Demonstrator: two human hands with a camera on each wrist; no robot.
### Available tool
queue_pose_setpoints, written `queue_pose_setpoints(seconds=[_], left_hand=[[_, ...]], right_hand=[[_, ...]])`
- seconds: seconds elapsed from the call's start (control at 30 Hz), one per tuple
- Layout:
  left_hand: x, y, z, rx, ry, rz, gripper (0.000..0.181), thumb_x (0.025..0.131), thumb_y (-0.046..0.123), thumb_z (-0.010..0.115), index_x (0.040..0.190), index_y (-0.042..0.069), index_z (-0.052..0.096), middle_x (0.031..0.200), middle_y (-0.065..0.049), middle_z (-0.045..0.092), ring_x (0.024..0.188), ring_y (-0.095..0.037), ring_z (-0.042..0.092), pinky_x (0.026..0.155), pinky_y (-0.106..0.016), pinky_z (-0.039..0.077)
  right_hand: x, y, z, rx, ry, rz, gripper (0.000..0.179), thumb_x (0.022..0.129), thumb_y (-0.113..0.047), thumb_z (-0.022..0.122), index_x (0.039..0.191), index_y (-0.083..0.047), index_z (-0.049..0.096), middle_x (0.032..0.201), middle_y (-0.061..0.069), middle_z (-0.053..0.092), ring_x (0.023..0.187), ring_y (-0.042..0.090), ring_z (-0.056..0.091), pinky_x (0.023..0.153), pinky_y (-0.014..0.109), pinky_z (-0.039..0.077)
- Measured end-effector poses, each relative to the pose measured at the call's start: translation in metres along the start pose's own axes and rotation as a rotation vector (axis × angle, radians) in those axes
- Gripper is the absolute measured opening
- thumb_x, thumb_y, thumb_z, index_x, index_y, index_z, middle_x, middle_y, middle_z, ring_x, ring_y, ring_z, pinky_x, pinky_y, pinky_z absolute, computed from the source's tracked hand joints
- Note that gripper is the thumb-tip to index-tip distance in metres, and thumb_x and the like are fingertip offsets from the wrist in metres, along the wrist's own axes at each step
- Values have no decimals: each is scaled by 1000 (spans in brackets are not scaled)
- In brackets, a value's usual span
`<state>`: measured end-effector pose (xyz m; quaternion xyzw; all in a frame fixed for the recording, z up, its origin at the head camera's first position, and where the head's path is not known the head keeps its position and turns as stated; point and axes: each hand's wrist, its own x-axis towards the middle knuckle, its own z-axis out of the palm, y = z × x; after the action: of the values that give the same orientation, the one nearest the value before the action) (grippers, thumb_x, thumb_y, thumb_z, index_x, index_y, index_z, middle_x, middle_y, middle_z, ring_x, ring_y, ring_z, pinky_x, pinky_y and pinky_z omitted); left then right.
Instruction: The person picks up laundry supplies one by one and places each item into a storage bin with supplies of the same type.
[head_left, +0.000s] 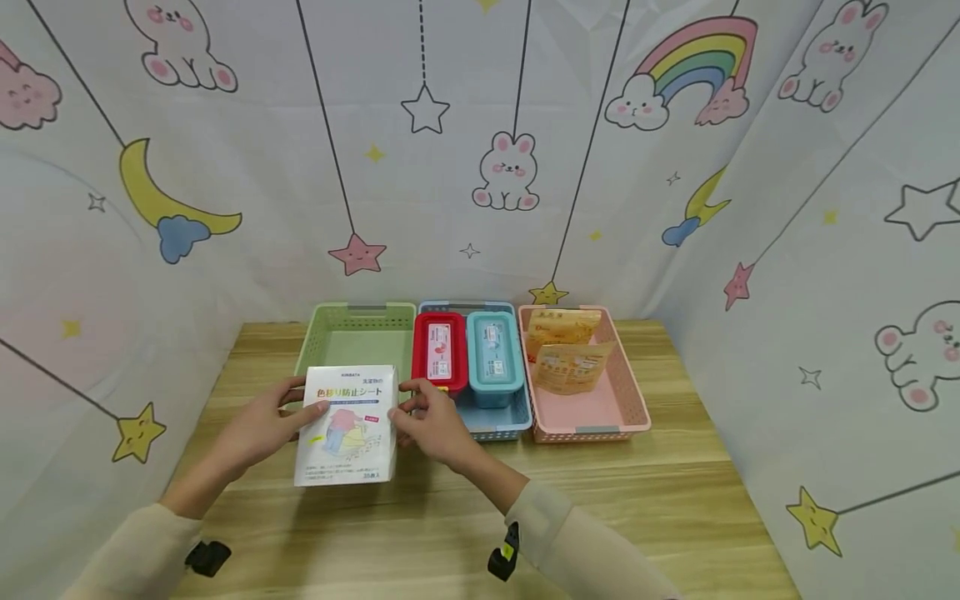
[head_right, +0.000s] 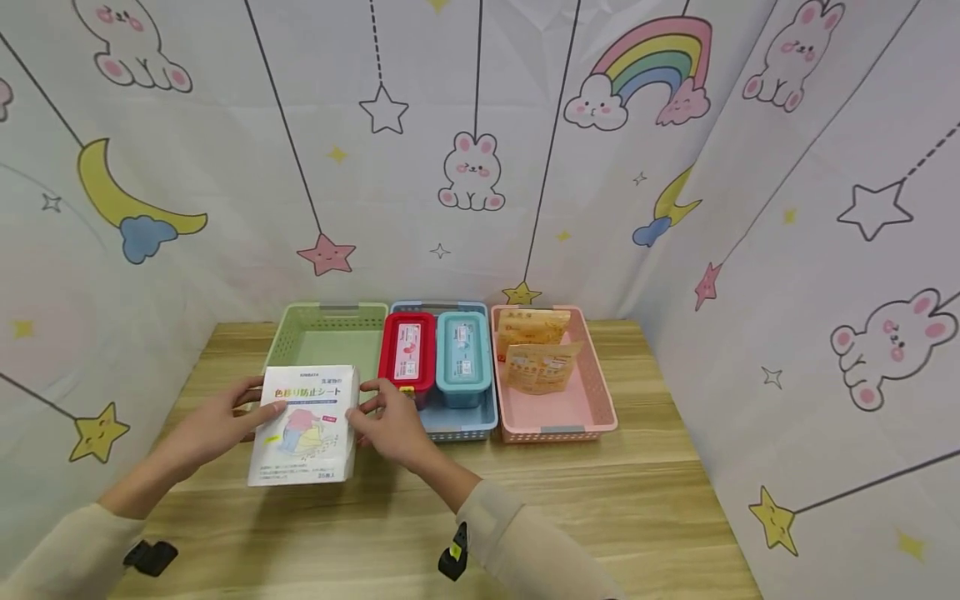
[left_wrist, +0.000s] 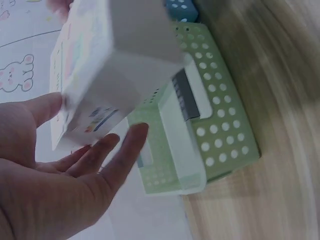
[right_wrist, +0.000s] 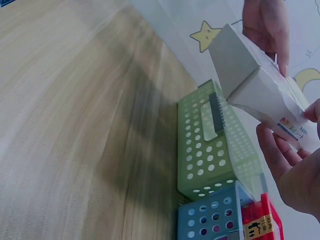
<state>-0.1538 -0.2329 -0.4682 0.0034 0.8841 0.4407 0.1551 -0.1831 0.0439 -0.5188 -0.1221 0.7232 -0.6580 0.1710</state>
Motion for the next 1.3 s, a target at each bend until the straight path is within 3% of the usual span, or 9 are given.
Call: queue_pose_setpoints(seconds=[0.1,0.37,0.6,0.73,0.9,1.07,1.17,1.3], left_hand=[[-1,0,8,-18,11,15,89,107,47,61,164,-7,19,152,-37,43,121,-44,65,85,-44,63],[-4,3,20,-3,56,51,83,108,46,60,162,-7,27,149,-33,48,123,-47,65,79,-39,60],[1,3,19,-1,109,63,85,108,50,58,164,-6,26,151,-32,46,123,-47,65,78,-35,61],[4,3,17,8,167,61,86,108,52,56,164,-5,26,155,-32,43,126,-49,63,80,-37,61],[13,7,14,8,315,64,79,109,52,54,161,-4,37,155,-32,45,128,-53,60,82,-42,61],[26,15,17,-71,452,66,70,110,49,52,157,-2,44,155,-26,50,128,-48,62,73,-22,56],[32,18,20,-137,472,61,67,111,43,49,161,-2,38,158,-25,45,132,-47,60,69,-13,50],[39,19,22,-189,459,71,69,112,41,46,164,-1,29,164,-24,37,137,-46,54,71,-10,47]], right_hand=[[4,0,-3,15,35,4,42,101,-17,73,139,-8,57,103,7,69,78,22,71,74,53,64],[6,1,-7,-15,144,-14,33,102,-17,70,132,-7,59,103,7,72,81,24,72,64,34,63],[7,-2,-5,11,170,-49,28,103,-22,71,127,-7,64,107,5,72,88,17,72,77,50,64],[7,-9,-5,-13,163,-93,30,104,-22,70,130,-7,68,115,6,73,95,17,74,83,44,64],[9,-20,-3,-120,104,-132,47,104,-23,69,149,-10,60,145,6,64,126,22,67,98,34,58],[18,-23,4,-47,4,-172,70,104,-18,69,165,-9,36,169,2,37,151,23,43,115,38,44],[23,-24,8,-14,-27,-216,74,104,-18,69,167,-12,31,172,-3,30,155,18,35,117,38,41],[24,-27,10,-9,-7,-263,72,104,-19,67,167,-12,33,173,-6,27,155,14,33,117,35,41]])
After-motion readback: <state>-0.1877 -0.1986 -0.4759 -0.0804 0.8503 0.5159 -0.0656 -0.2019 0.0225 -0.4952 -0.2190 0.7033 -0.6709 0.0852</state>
